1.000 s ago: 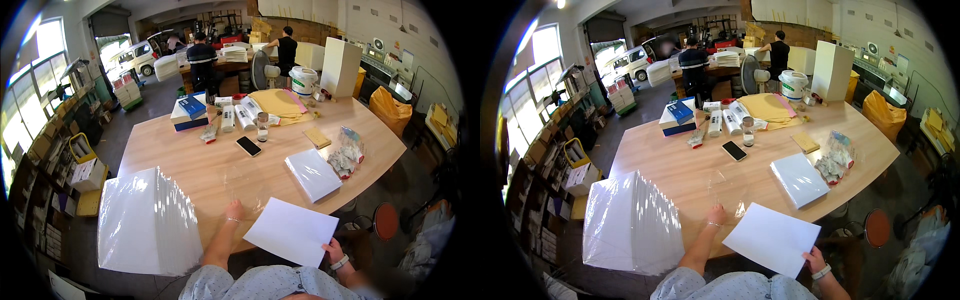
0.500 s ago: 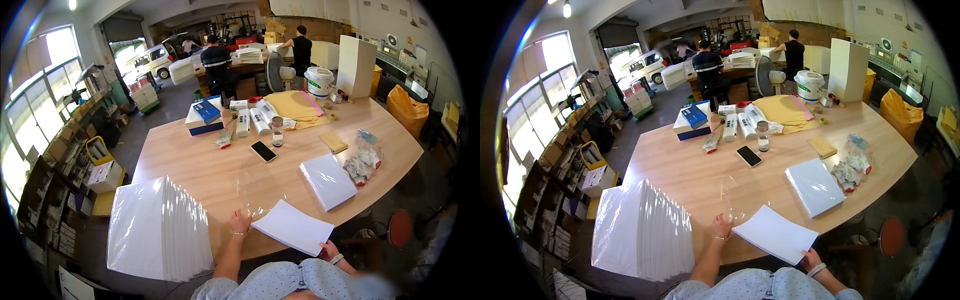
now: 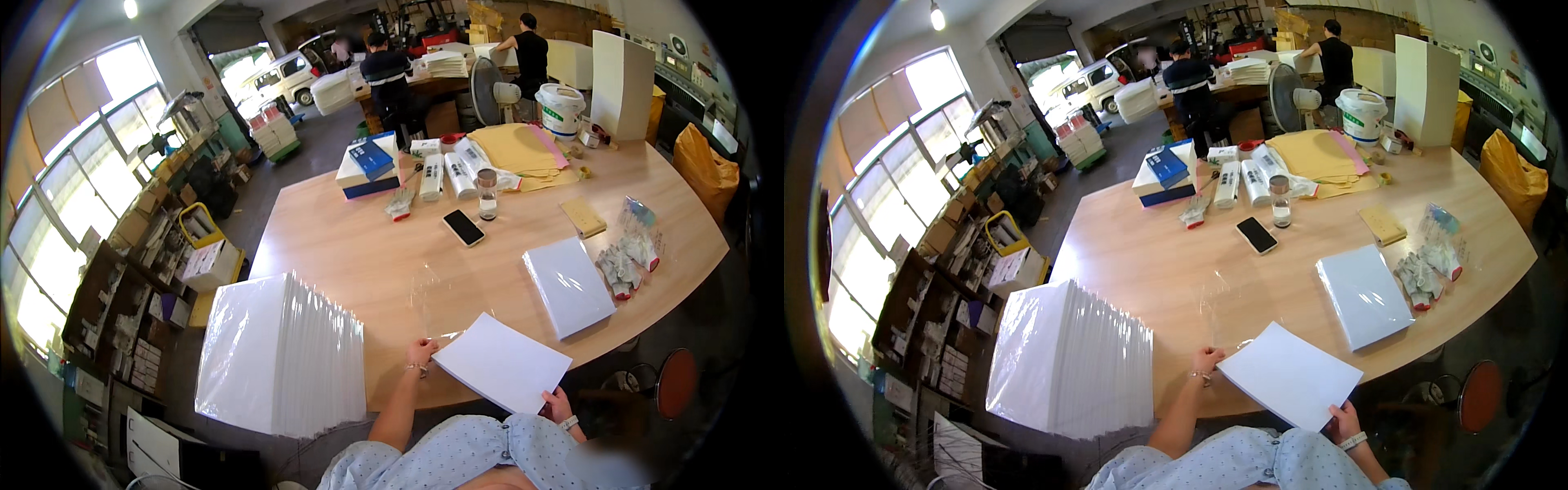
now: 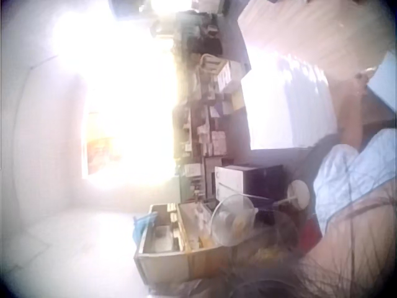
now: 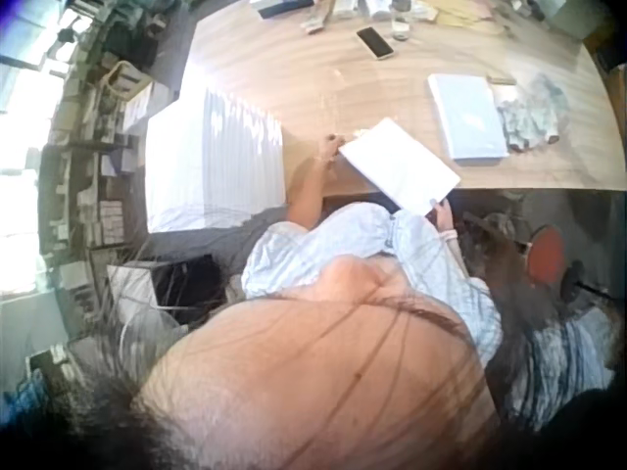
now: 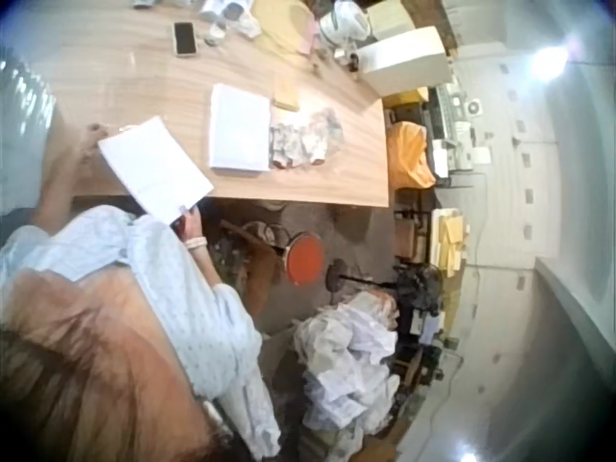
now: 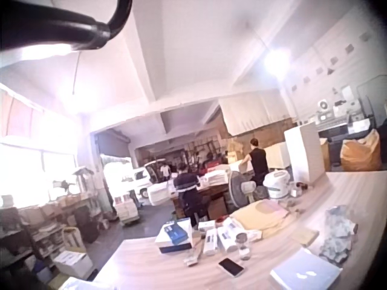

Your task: The person repeatedly places white rectangular sheets into clear plastic sleeves. They pick up a sheet, slide it into a sleeve, and place the wrapped item on a growing stack on the table. The process is repeated continuously throughout the clip.

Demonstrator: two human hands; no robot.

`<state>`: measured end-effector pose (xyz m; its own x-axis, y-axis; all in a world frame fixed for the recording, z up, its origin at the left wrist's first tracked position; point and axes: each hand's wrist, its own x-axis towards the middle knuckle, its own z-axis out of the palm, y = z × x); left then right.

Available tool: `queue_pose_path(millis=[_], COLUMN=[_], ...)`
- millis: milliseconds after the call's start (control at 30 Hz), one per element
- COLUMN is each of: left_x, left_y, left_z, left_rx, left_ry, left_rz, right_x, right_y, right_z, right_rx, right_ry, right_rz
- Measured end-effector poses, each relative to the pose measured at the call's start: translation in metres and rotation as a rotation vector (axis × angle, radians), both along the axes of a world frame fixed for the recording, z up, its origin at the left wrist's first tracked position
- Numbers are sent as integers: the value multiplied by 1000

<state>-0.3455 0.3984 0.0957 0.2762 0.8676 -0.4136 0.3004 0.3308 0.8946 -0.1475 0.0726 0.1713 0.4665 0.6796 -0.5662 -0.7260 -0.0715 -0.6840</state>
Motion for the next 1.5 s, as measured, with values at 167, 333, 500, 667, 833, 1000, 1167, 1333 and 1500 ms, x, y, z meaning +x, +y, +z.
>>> queue_pose_path(millis=[167, 333, 500, 667, 833, 1000, 1167, 1333, 1500], left_x=[8, -5, -5, 4, 7, 11, 5, -3, -5], left_y=[-14, -17, -15, -25, -26, -44, -40, -44, -50], left_z=[27, 14, -17, -25, -35, 1, -5, -18, -6], left_rx=[-88, -351, -194, 36, 96, -4, 50, 372, 385], left_ry=[125, -365, -293, -212, -241, -307, -373, -34, -46], left_rz=[-5, 102, 23, -30, 11, 58, 182, 20, 61], right_x=[3, -4, -2, -6, -15, -32, -45, -46, -56], right_y=[-7, -3, -5, -8, -3, 1, -2, -7, -4], right_z=[-9, 2, 2, -1, 2, -3, -1, -6, 3], right_rx=[39, 29, 49, 20, -8, 76, -1, 33, 10], right_ry=[-70, -120, -146, -177, -273, -208, -310, -488, -518], right_rz=[-40, -68, -92, -104, -106, -157, -139, -115, -139])
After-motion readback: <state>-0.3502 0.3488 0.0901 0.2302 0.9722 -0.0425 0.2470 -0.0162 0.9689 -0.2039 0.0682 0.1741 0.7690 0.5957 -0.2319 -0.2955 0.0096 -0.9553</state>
